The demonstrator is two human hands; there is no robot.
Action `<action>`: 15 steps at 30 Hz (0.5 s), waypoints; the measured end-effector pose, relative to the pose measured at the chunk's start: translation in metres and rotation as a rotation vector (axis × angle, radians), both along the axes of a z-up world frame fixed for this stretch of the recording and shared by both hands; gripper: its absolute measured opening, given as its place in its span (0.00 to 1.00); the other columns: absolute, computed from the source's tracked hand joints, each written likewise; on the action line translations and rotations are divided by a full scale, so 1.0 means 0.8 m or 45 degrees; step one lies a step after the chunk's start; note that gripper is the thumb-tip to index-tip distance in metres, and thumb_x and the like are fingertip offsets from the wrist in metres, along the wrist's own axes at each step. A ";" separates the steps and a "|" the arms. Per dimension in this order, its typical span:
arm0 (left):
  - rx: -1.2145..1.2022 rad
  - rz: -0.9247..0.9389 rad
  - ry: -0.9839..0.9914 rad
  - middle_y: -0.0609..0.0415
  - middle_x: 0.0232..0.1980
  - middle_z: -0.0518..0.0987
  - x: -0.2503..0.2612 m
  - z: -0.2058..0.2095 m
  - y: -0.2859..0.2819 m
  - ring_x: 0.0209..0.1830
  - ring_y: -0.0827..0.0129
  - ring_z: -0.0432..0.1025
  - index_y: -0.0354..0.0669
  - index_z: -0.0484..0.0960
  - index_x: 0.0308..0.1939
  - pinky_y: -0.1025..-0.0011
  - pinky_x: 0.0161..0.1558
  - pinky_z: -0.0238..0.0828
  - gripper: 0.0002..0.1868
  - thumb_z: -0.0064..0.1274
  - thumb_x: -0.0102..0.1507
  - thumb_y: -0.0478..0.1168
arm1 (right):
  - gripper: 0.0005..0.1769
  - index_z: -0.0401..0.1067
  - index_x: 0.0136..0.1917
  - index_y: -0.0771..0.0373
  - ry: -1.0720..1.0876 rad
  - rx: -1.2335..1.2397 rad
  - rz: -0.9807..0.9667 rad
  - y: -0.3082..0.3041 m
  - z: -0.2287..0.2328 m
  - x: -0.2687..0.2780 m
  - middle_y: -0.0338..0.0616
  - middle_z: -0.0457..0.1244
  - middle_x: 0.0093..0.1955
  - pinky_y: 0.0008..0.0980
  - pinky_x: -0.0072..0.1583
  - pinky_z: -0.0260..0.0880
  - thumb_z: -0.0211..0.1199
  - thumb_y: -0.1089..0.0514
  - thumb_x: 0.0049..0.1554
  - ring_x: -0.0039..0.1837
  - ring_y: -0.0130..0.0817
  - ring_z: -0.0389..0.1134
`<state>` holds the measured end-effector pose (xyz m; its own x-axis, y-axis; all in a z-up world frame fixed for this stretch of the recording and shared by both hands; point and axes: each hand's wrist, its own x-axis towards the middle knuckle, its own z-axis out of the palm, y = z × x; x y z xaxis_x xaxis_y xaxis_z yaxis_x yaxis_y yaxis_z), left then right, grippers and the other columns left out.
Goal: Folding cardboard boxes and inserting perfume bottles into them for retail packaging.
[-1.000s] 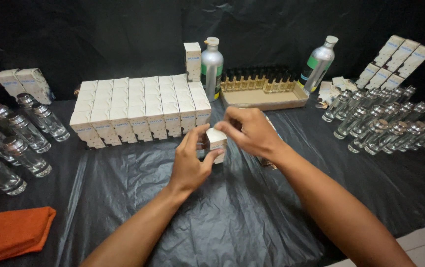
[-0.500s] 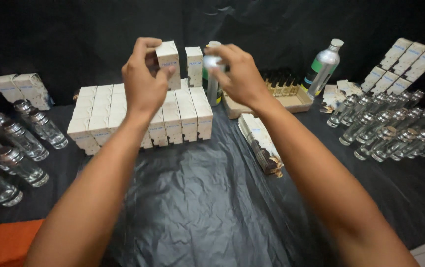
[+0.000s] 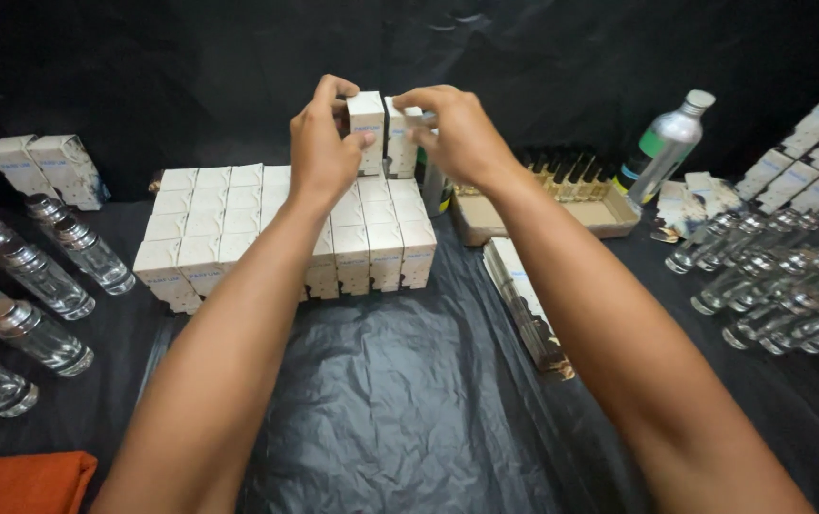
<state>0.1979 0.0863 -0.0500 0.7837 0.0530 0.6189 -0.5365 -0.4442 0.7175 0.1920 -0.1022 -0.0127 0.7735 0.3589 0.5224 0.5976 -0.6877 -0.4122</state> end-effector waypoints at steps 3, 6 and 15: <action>0.009 -0.022 0.014 0.54 0.42 0.84 0.006 -0.005 0.001 0.39 0.69 0.79 0.49 0.73 0.47 0.70 0.43 0.75 0.24 0.67 0.53 0.26 | 0.16 0.77 0.60 0.60 -0.006 0.021 0.029 -0.005 0.000 0.003 0.53 0.67 0.64 0.44 0.56 0.78 0.64 0.67 0.58 0.59 0.47 0.74; -0.008 -0.063 -0.019 0.54 0.44 0.84 0.007 -0.010 0.004 0.40 0.70 0.78 0.50 0.73 0.47 0.70 0.43 0.75 0.24 0.68 0.54 0.28 | 0.16 0.77 0.58 0.60 -0.131 -0.017 0.092 -0.012 -0.007 0.011 0.53 0.69 0.62 0.43 0.54 0.78 0.64 0.70 0.58 0.56 0.44 0.75; 0.077 -0.110 0.045 0.50 0.46 0.84 0.004 -0.004 0.002 0.43 0.66 0.80 0.51 0.70 0.47 0.68 0.40 0.77 0.24 0.68 0.56 0.28 | 0.13 0.76 0.58 0.63 -0.090 0.055 0.087 -0.009 -0.009 0.010 0.57 0.67 0.64 0.45 0.50 0.80 0.65 0.69 0.60 0.57 0.49 0.74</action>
